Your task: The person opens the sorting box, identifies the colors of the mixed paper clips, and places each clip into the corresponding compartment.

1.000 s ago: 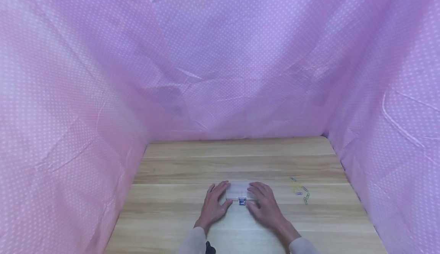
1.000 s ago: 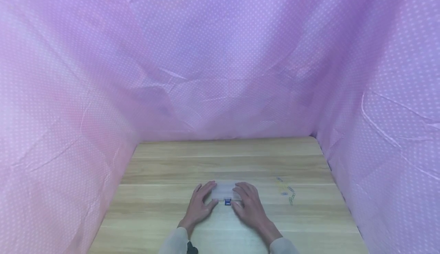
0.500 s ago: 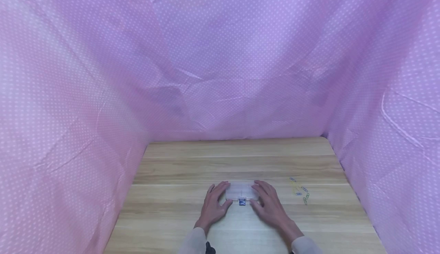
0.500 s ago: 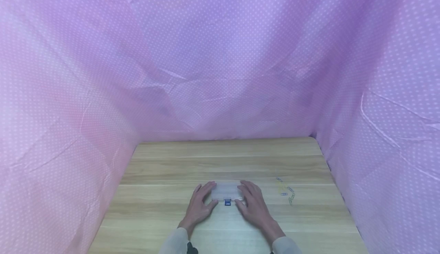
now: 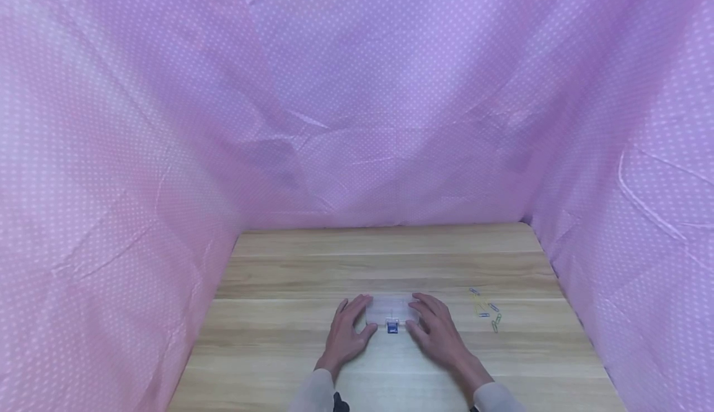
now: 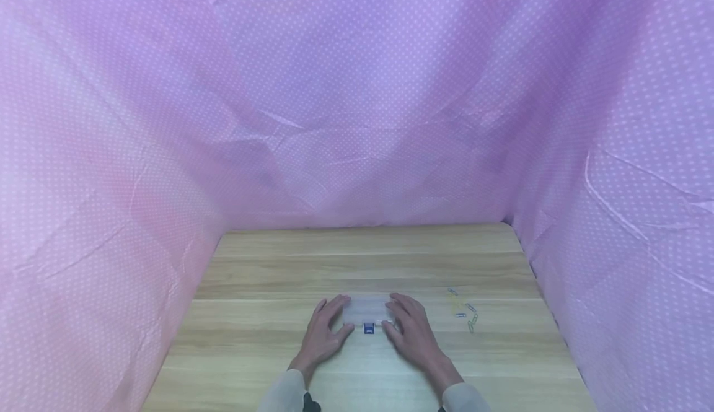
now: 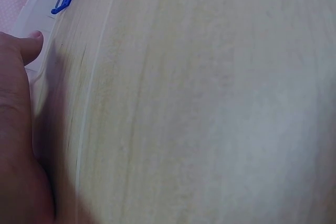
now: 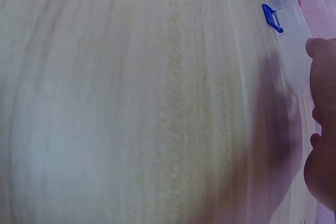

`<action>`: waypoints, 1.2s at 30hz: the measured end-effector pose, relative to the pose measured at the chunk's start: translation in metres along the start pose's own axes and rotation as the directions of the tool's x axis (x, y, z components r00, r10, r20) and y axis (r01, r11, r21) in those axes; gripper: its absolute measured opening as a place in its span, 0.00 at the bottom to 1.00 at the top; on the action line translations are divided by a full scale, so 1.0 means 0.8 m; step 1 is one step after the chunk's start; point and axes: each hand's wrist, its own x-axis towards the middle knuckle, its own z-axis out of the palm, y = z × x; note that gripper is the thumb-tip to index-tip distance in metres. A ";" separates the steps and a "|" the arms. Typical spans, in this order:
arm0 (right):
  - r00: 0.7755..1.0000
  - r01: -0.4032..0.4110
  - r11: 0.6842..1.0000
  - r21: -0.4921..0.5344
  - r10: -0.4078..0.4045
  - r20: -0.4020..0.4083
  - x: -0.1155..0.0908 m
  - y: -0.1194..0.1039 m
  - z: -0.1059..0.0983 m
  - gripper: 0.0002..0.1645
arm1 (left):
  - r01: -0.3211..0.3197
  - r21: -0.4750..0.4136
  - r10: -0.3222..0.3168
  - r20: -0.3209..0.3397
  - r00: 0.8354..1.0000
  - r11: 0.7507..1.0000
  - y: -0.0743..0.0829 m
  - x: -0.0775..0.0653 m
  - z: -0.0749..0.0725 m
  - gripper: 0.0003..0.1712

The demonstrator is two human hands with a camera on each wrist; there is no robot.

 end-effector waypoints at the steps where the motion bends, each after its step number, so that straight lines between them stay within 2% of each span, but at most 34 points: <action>1: 1.000 -0.001 1.000 0.002 0.001 0.000 0.000 0.000 -0.001 0.30 | 0.013 -0.003 -0.013 0.002 1.000 1.000 0.000 0.000 0.000 0.39; 7: 1.000 -0.017 1.000 0.003 0.017 0.007 0.003 -0.003 -0.004 0.28 | 0.118 -0.033 -0.117 0.028 0.993 0.992 0.004 -0.001 -0.001 0.42; 12: 0.999 -0.048 0.999 0.020 0.048 0.025 0.007 -0.003 -0.006 0.27 | 0.157 -0.045 -0.156 0.039 0.987 0.987 0.004 -0.001 -0.001 0.43; 25: 0.997 -0.067 0.996 0.063 0.069 -0.032 0.017 -0.007 -0.008 0.25 | 0.158 -0.054 -0.157 0.024 0.987 0.986 0.001 0.002 0.001 0.44; 31: 0.995 -0.079 0.995 0.067 0.083 -0.048 0.021 -0.007 -0.004 0.25 | 0.178 -0.056 -0.177 0.030 0.984 0.982 0.004 0.002 0.001 0.45; 36: 0.992 -0.103 0.990 0.101 0.110 -0.068 0.027 -0.007 -0.003 0.24 | 0.171 -0.031 -0.170 0.028 0.985 0.985 0.005 0.000 0.002 0.46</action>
